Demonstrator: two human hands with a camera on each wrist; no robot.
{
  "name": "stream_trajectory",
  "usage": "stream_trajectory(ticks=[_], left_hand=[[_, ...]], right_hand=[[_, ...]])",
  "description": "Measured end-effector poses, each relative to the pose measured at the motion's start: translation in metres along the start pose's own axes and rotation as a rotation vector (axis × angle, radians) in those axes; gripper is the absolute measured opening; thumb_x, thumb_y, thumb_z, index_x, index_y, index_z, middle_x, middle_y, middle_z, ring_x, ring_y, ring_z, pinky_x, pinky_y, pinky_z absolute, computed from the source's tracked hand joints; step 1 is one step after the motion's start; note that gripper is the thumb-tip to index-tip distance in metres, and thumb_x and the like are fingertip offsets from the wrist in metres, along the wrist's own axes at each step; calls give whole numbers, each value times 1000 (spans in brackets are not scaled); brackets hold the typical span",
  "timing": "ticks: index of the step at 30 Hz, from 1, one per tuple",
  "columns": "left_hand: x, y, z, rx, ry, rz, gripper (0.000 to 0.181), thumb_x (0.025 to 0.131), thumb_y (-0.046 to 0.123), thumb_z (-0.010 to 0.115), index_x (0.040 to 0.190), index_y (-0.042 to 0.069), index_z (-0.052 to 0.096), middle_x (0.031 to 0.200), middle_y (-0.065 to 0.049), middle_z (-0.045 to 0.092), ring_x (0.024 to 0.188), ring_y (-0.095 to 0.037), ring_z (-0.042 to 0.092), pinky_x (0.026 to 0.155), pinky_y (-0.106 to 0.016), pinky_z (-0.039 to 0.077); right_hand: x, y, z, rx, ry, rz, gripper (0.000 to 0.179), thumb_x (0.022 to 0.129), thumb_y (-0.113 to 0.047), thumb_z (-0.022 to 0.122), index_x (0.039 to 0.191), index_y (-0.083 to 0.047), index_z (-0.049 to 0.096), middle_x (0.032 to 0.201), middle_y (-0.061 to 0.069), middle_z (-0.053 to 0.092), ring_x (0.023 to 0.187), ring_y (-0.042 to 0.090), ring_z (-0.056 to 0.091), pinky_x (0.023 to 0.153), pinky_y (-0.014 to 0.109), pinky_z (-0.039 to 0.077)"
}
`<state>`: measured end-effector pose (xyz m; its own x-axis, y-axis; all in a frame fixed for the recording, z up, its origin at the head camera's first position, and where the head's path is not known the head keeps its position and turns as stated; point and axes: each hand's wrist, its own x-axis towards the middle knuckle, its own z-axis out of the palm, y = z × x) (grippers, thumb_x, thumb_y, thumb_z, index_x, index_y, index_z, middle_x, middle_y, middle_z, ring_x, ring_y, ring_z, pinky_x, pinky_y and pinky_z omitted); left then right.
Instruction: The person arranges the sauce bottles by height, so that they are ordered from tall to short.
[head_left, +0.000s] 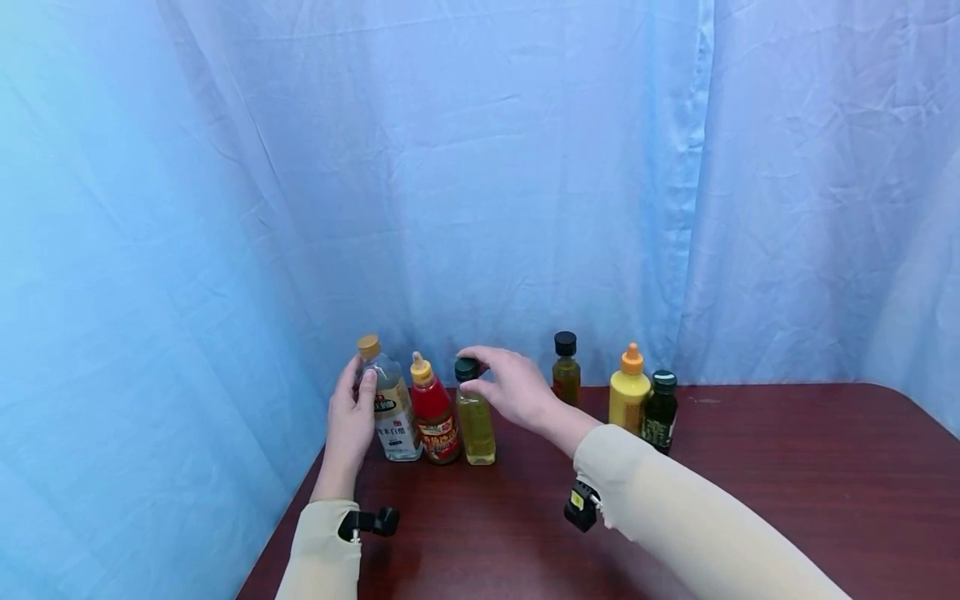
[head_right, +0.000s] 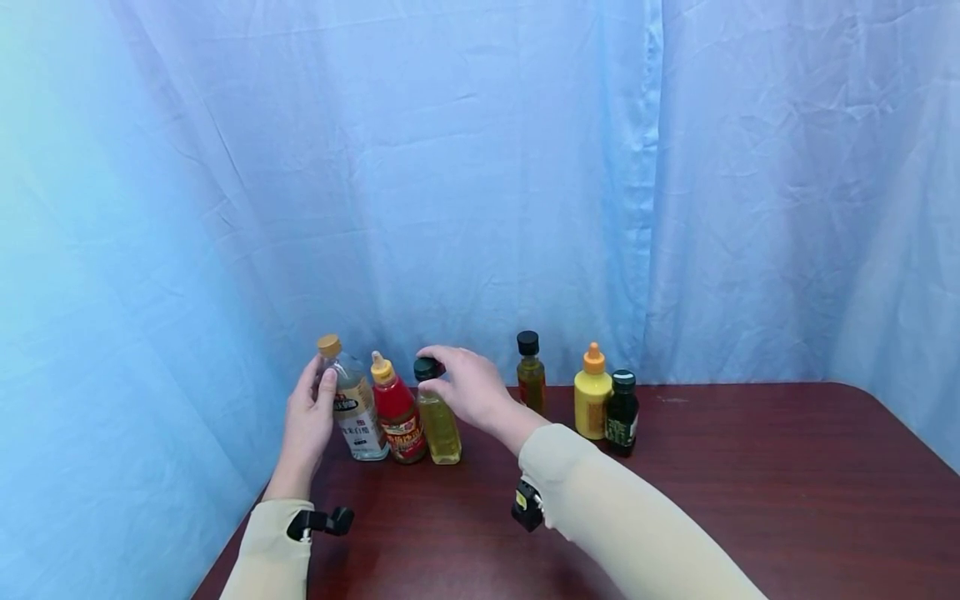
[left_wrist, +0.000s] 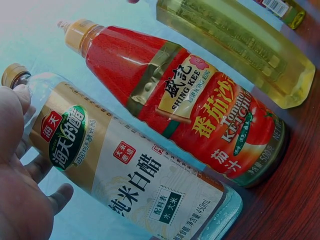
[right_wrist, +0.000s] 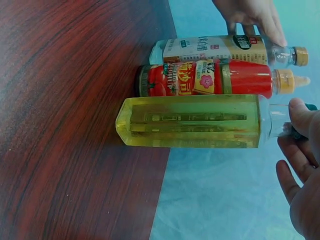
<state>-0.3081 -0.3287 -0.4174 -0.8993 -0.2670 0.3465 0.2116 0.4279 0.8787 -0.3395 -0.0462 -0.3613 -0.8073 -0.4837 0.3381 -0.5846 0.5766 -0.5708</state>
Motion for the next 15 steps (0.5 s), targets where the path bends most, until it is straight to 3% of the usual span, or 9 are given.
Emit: stream_trajectory(ticks=[7, 15], left_hand=[[0, 0, 0, 1, -4, -11, 70, 120, 48, 43, 177, 10, 26, 179, -16, 29, 165, -37, 27, 132, -61, 25], [0, 0, -1, -1, -1, -6, 70, 120, 48, 43, 176, 10, 26, 179, -17, 29, 165, -37, 26, 132, -61, 25]], right_hand=[[3, 0, 3, 15, -6, 3, 49, 108, -30, 76, 155, -25, 64, 148, 0, 68, 122, 23, 69, 97, 47, 60], [5, -2, 6, 20, -8, -1, 49, 108, -30, 75, 156, -25, 64, 146, 1, 69, 124, 25, 68, 98, 48, 60]])
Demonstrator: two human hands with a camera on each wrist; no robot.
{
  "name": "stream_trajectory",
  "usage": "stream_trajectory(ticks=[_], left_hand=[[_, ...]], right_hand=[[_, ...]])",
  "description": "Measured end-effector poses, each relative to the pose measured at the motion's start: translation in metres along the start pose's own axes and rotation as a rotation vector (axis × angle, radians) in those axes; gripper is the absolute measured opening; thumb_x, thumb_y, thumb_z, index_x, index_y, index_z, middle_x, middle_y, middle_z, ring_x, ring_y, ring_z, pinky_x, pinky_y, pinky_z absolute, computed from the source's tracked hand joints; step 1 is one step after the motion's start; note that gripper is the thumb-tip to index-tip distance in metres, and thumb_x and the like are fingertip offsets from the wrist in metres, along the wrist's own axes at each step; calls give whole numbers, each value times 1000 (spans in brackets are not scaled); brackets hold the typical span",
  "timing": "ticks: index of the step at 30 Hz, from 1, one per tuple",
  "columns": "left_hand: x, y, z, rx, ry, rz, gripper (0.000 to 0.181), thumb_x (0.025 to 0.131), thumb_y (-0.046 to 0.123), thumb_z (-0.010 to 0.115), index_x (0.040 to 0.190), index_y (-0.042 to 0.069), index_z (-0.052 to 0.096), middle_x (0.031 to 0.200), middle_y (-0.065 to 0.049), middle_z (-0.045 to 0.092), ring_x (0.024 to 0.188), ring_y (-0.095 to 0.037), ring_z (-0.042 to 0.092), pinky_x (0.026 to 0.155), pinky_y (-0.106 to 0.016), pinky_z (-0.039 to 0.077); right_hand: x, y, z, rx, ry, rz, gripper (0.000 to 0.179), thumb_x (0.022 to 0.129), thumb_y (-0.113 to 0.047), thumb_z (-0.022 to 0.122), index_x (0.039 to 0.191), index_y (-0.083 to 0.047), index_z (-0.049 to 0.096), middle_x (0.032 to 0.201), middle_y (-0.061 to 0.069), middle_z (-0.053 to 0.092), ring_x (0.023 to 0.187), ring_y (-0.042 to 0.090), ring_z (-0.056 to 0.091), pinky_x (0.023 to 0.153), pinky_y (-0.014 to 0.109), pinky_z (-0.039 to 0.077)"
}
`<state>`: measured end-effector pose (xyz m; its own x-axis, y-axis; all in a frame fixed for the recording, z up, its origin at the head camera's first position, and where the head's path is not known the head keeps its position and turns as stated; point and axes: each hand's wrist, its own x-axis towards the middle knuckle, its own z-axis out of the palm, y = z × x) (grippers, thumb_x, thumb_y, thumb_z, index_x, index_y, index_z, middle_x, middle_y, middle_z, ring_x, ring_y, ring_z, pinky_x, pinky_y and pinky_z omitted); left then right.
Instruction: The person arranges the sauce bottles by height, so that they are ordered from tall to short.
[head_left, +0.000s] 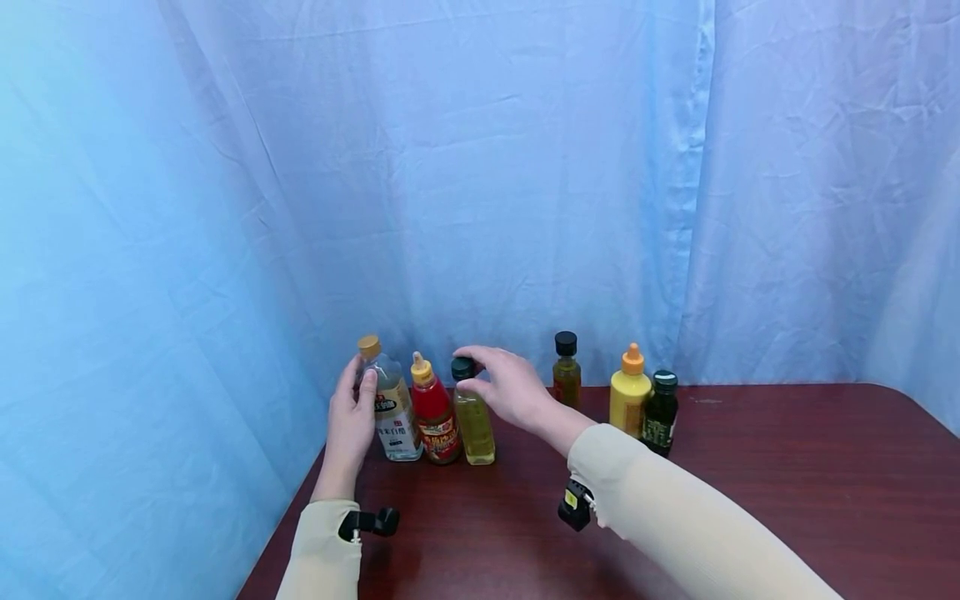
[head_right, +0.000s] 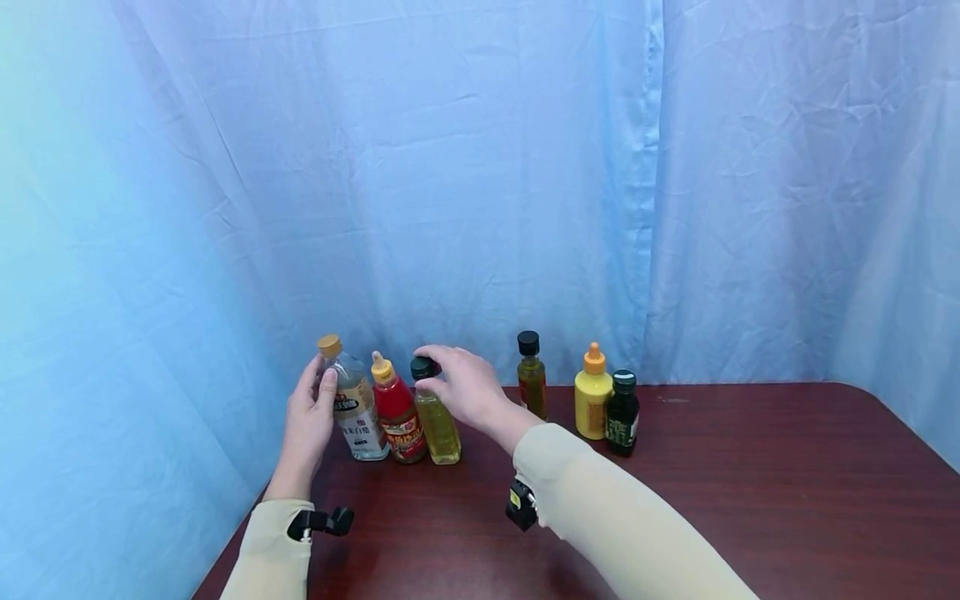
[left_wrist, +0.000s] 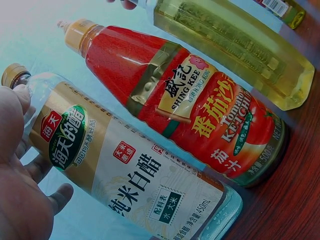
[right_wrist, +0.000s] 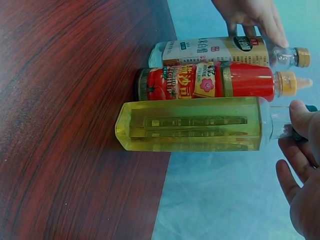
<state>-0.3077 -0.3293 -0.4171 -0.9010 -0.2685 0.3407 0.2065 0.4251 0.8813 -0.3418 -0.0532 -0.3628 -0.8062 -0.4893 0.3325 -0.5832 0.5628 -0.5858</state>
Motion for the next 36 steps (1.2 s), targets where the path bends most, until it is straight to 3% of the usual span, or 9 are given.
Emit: stream_trajectory(ticks=[36], left_hand=[[0, 0, 1, -3, 3, -7, 71, 119, 50, 43, 177, 12, 26, 179, -16, 30, 165, -37, 27, 131, -61, 26]], right_hand=[[7, -1, 11, -6, 19, 24, 57, 107, -30, 77, 161, -23, 60, 155, 5, 64, 132, 28, 66, 103, 53, 58]])
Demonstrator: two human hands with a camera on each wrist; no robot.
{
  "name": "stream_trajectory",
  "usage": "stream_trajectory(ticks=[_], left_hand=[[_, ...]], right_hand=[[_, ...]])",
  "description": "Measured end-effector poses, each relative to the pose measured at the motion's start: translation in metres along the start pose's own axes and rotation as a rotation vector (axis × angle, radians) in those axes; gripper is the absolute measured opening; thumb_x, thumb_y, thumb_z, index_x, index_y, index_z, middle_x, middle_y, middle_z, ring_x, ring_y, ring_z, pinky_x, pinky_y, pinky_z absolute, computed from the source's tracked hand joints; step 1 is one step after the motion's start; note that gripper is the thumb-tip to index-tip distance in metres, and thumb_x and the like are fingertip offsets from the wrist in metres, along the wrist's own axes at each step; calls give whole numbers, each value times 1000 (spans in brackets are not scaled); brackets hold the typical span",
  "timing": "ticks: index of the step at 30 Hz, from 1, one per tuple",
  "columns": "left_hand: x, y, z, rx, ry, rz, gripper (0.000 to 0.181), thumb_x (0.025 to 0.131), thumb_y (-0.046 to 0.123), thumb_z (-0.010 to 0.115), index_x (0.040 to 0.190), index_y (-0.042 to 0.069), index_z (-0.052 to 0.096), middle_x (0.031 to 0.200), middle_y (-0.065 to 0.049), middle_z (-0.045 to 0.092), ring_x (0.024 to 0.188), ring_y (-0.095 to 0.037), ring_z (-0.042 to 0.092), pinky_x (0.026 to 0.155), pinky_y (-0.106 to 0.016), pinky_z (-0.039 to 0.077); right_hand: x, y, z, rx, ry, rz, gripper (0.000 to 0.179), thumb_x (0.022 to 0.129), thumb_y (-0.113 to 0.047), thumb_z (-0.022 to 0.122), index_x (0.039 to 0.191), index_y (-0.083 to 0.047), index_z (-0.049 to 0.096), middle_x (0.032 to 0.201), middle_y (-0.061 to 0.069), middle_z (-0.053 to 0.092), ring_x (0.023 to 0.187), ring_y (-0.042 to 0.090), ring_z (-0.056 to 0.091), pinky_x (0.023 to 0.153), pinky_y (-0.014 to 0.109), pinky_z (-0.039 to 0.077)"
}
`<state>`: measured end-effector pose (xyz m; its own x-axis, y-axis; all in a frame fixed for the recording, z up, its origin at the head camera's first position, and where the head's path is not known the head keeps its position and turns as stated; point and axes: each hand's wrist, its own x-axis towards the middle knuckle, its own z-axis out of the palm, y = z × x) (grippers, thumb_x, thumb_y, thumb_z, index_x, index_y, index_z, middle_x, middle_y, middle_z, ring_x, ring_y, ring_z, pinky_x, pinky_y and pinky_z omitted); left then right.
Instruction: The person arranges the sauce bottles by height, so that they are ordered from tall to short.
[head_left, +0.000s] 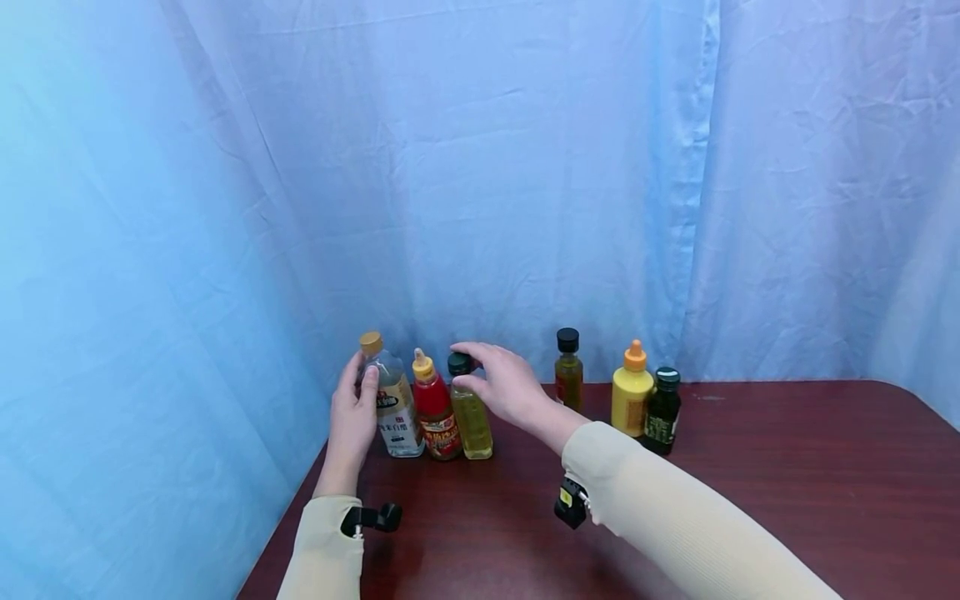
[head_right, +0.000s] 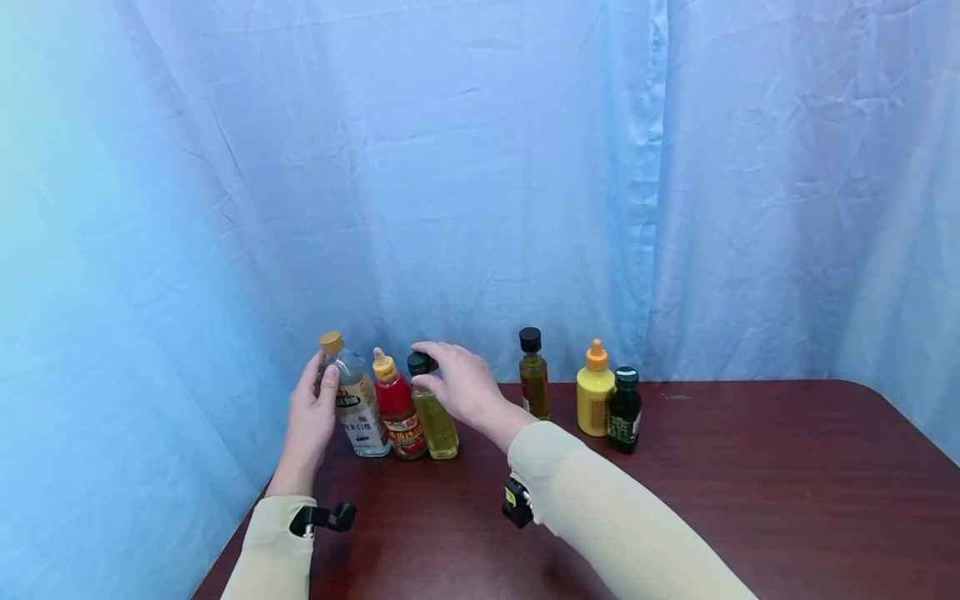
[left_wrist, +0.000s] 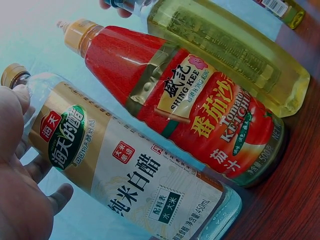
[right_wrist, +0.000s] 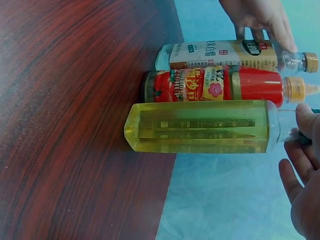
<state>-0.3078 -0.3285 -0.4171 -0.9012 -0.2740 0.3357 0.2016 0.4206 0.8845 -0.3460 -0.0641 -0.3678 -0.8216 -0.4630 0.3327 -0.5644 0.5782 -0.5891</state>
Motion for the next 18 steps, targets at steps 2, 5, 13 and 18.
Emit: stream_trajectory(ticks=[2, 5, 13, 18], left_hand=[[0, 0, 0, 0, -2, 0, 71, 120, 50, 43, 177, 12, 26, 179, -15, 30, 165, -37, 27, 131, -61, 26], [0, 0, 0, 0, -5, -1, 71, 120, 50, 43, 177, 12, 26, 179, -15, 29, 165, -37, 27, 131, -61, 26], [0, -2, -1, 2, -2, 11, 71, 120, 49, 43, 177, 11, 26, 179, -16, 30, 165, -37, 27, 132, -61, 25], [0, -3, -1, 2, -4, 5, 71, 120, 50, 43, 177, 11, 26, 179, -16, 30, 164, -37, 28, 131, -61, 26]], right_hand=[[0, 0, 0, 4, -2, 4, 57, 107, -31, 77, 161, -23, 60, 155, 5, 64, 132, 28, 65, 103, 53, 58], [-1, 0, 0, 8, -1, 7, 58, 107, -33, 77, 162, -23, 59, 153, 4, 65, 132, 28, 65, 104, 53, 58], [-2, 0, 0, 23, 2, 10, 61, 107, -30, 78, 163, -25, 57, 154, 5, 64, 135, 28, 64, 107, 54, 56], [-5, -1, -7, 9, 4, -16, 64, 106, -33, 79, 165, -23, 55, 157, 4, 61, 138, 27, 62, 109, 54, 55]])
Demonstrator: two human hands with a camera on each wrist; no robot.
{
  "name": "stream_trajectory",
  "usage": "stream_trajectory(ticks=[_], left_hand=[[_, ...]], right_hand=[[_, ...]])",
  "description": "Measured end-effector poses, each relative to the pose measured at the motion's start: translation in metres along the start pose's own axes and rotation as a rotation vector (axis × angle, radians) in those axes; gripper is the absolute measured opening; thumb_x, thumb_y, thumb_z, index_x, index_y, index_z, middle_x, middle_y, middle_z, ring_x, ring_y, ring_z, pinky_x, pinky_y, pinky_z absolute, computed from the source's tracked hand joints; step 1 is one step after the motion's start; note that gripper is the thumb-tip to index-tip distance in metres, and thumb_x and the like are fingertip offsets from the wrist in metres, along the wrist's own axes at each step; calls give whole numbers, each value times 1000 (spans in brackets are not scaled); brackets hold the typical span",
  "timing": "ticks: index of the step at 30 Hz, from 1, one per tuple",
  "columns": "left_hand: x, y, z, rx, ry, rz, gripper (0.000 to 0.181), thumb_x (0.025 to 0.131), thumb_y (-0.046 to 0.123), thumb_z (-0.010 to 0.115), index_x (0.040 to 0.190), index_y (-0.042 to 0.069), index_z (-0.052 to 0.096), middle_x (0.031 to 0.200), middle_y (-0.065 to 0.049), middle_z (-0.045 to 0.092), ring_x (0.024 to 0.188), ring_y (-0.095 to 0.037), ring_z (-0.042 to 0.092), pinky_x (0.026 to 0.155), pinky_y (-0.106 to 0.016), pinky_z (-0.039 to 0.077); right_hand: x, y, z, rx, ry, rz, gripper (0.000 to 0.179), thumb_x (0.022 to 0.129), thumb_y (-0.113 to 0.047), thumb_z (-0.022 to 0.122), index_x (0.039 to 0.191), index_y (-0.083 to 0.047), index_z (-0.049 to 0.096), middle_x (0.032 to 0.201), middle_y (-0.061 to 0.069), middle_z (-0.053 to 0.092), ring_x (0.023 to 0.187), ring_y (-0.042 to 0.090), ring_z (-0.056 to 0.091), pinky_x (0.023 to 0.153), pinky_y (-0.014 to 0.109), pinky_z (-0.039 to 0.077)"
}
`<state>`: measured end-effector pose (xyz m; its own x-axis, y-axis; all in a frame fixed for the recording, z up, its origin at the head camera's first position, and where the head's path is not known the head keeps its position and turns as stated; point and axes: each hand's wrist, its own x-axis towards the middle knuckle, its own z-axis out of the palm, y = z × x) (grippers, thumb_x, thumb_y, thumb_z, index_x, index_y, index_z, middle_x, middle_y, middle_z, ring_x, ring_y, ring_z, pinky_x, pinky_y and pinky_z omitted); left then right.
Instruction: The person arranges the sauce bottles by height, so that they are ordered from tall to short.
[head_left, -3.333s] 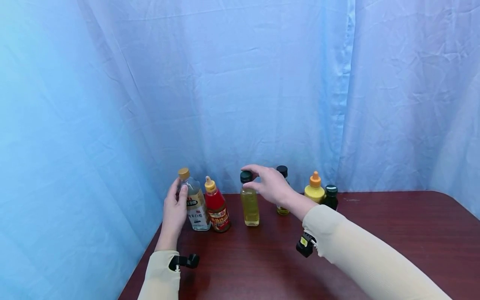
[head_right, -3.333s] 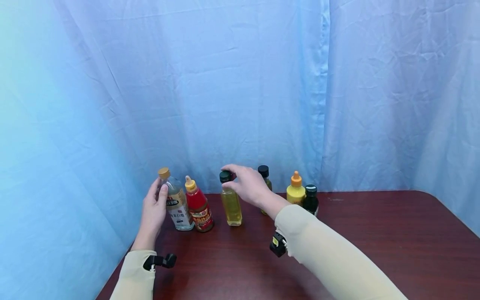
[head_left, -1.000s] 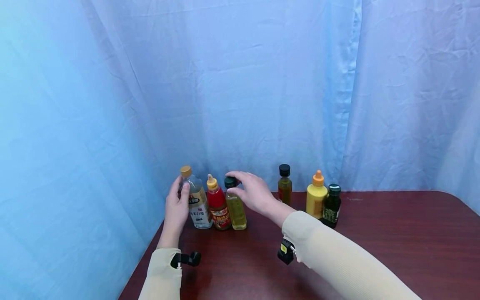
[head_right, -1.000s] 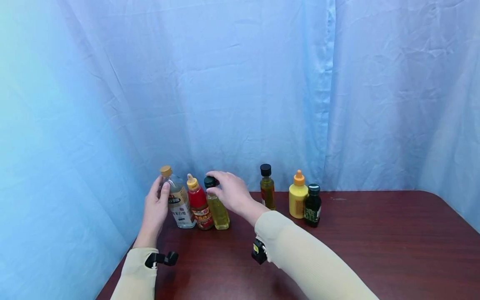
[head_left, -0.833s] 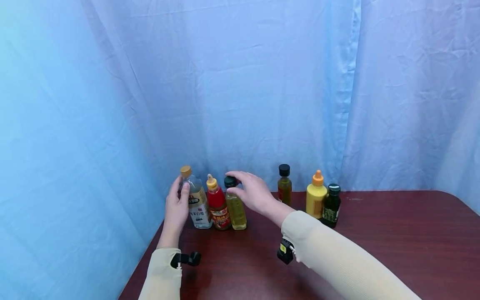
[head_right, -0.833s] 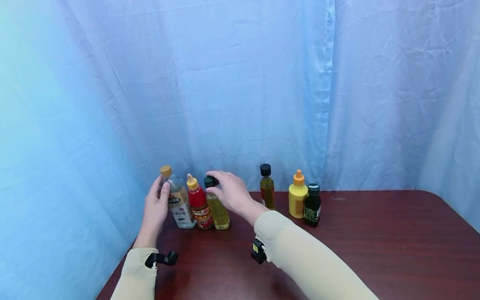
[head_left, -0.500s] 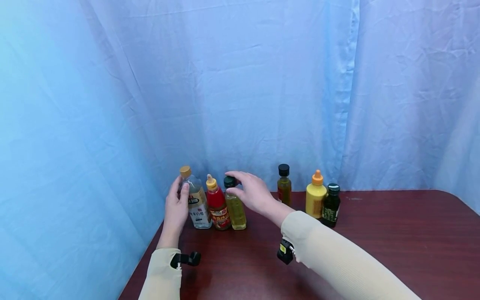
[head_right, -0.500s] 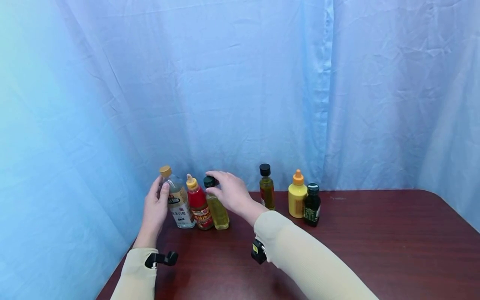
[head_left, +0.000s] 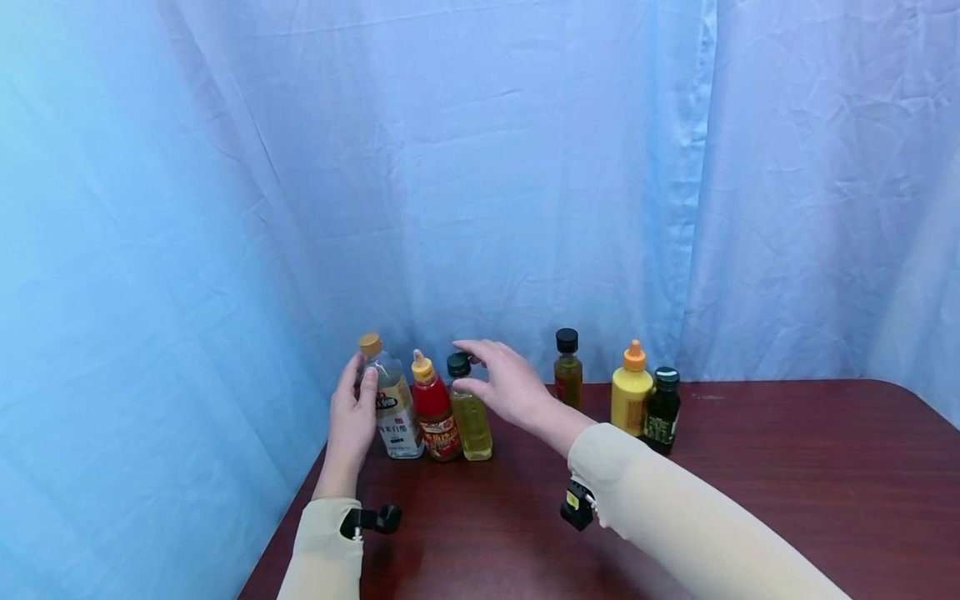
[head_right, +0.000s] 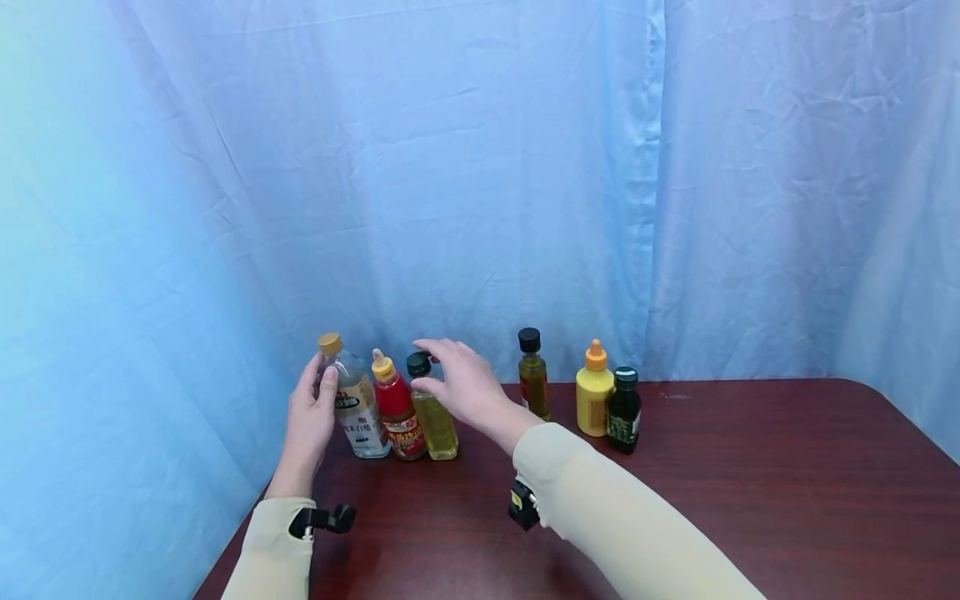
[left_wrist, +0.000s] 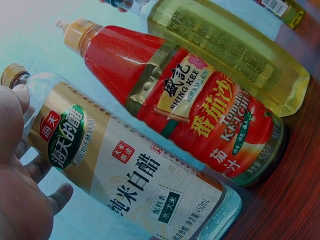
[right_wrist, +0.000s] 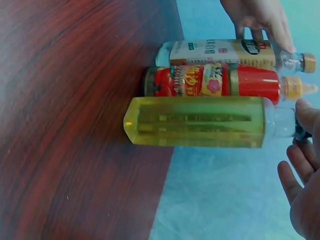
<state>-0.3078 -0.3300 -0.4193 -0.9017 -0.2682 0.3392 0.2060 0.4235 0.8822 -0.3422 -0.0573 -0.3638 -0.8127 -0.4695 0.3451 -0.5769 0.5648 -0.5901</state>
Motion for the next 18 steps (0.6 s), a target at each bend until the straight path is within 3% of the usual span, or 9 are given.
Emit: stream_trajectory(ticks=[7, 18], left_hand=[[1, -1, -2, 6, 6, 0, 71, 119, 51, 42, 177, 12, 26, 179, -15, 30, 164, -37, 28, 131, -61, 26], [0, -1, -2, 13, 16, 5, 70, 120, 48, 44, 176, 10, 27, 178, -17, 32, 164, -37, 29, 132, -60, 26]], right_hand=[[-3, 4, -28, -17, 61, -57, 63, 106, -34, 79, 163, -19, 57, 149, 2, 66, 136, 26, 63, 110, 52, 54], [-11, 31, -83, -28, 151, 2, 65, 106, -35, 79, 163, -18, 55, 150, 5, 65, 140, 30, 57, 114, 57, 49]])
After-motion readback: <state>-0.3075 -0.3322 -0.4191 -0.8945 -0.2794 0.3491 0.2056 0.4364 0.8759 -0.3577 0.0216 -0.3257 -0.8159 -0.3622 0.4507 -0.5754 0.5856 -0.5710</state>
